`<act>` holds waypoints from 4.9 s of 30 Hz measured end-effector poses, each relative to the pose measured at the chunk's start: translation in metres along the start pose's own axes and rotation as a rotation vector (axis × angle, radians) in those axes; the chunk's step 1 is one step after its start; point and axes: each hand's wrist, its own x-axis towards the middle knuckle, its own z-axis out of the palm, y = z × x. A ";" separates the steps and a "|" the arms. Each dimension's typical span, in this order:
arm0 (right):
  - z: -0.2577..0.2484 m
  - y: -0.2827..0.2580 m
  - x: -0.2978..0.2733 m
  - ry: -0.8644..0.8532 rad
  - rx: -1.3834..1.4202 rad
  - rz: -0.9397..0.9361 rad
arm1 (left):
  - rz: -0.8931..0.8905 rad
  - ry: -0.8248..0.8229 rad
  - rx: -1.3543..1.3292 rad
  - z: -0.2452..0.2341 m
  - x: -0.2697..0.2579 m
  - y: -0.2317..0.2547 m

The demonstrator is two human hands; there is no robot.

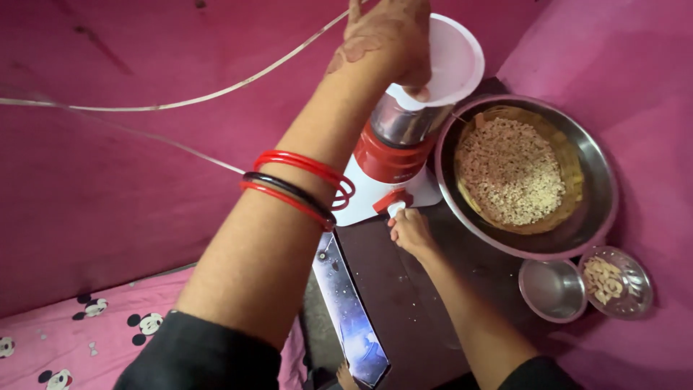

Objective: The person scoops a thick paste from a metal bowl into a blender jar, secures the lid, and operates the blender. They then open the jar, stir the contents, and repeat the blending process.

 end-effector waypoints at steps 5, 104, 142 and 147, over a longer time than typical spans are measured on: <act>-0.007 0.000 -0.004 -0.071 0.047 -0.044 | 0.046 0.045 0.018 0.002 0.002 -0.001; -0.012 -0.020 -0.015 -0.131 -0.041 0.047 | -0.081 0.103 0.088 0.001 0.003 0.014; 0.001 -0.041 -0.030 0.129 -0.934 -0.216 | -0.088 0.116 0.069 0.000 0.000 0.012; -0.005 -0.033 -0.027 0.109 -0.887 -0.291 | -0.086 0.108 0.062 -0.002 -0.002 0.013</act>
